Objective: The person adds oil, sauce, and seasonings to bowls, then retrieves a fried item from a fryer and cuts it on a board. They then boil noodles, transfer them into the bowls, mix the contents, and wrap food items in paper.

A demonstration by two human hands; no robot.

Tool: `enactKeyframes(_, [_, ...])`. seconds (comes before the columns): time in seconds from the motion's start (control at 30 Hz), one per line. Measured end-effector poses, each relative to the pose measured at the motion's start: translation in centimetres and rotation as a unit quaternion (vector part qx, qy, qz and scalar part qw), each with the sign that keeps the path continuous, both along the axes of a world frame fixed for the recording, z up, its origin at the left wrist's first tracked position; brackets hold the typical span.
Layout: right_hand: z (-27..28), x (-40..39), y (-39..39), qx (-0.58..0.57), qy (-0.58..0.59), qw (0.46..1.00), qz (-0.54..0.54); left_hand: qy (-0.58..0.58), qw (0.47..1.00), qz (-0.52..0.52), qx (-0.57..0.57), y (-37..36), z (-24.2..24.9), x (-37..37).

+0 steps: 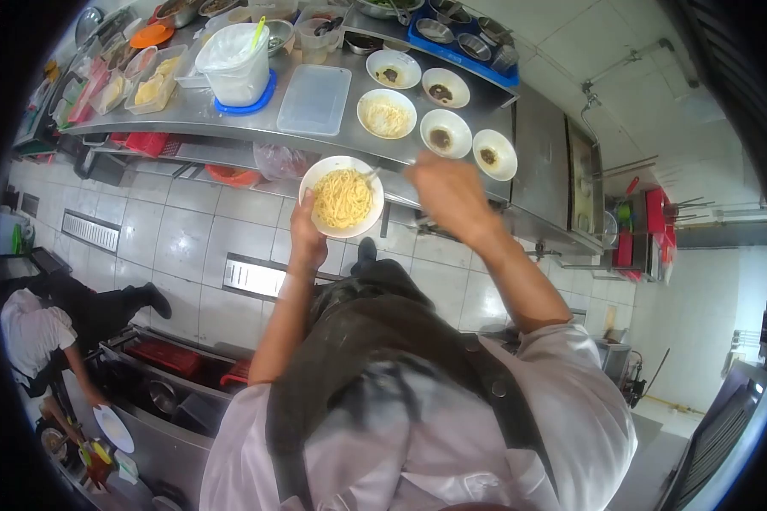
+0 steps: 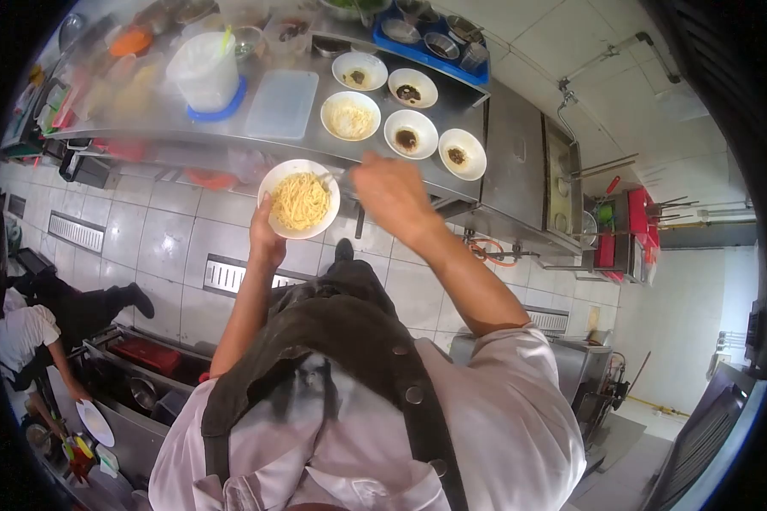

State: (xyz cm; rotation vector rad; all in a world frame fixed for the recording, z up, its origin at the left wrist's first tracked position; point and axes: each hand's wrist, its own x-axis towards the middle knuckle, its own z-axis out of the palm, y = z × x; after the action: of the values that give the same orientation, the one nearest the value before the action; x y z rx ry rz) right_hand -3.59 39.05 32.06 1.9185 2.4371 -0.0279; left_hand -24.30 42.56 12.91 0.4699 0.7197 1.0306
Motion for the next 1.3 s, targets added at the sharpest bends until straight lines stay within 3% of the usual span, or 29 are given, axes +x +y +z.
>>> enactKeyframes(0.07, [-0.1,0.1,0.5,0.014,0.023,0.999,-0.040,-0.018,1.000,0.006,-0.001,-0.6,0.9,0.0])
enactKeyframes(0.17, [-5.5,-0.4,1.4,-0.037,0.057,0.997,-0.032,-0.046,0.999,0.000,-0.011,-1.0,2.7,0.5])
enactKeyframes(0.23, [-8.3,-0.7,1.9,-0.089,0.217,0.971,-0.034,-0.058,0.998,-0.003,-0.021,-0.8,3.1,0.7])
enactKeyframes(0.27, [-9.2,-0.2,1.9,-0.090,0.215,0.972,-0.031,-0.074,0.997,-0.012,-0.023,-0.9,3.2,0.9])
enactKeyframes(0.3, [-9.6,0.2,1.9,-0.093,0.316,0.943,-0.054,-0.089,0.996,-0.021,-0.025,-1.0,3.2,0.9])
enactKeyframes(0.33, [-9.9,0.7,1.8,-0.094,0.413,0.902,-0.078,-0.089,0.996,-0.018,-0.025,-1.0,3.0,0.9])
enactKeyframes(0.47, [-7.9,2.2,1.8,-0.129,0.468,0.868,-0.102,-0.079,0.995,-0.004,-0.064,-0.9,1.8,0.4])
enactKeyframes(0.53, [-6.2,2.6,2.0,-0.148,0.526,0.827,-0.130,-0.085,0.994,-0.001,-0.075,-0.8,1.5,0.1])
enactKeyframes(0.83, [5.8,1.7,2.3,-0.038,0.526,0.849,-0.046,-0.099,0.993,0.001,-0.065,-0.6,-0.9,-0.7])
enactKeyframes(0.9, [7.7,1.5,2.1,0.031,0.536,0.844,-0.004,-0.087,0.992,-0.003,-0.088,-0.7,-1.3,-0.9])
enactKeyframes(1.0, [9.6,0.8,1.7,0.023,0.562,0.827,-0.011,-0.098,0.990,-0.001,-0.098,-0.9,-2.2,-1.3])
enactKeyframes(1.1, [8.8,-1.0,1.5,0.058,0.562,0.825,0.015,-0.109,0.990,0.016,-0.092,-1.0,-2.9,-1.8])
enactKeyframes(1.23, [2.9,-4.8,1.5,0.032,0.421,0.907,0.004,-0.111,0.987,0.040,-0.105,-1.1,-0.9,-3.5])
enactKeyframes(1.3, [-1.0,-5.9,1.6,0.008,0.384,0.923,-0.014,-0.099,0.990,0.071,-0.066,-1.4,0.4,-4.7])
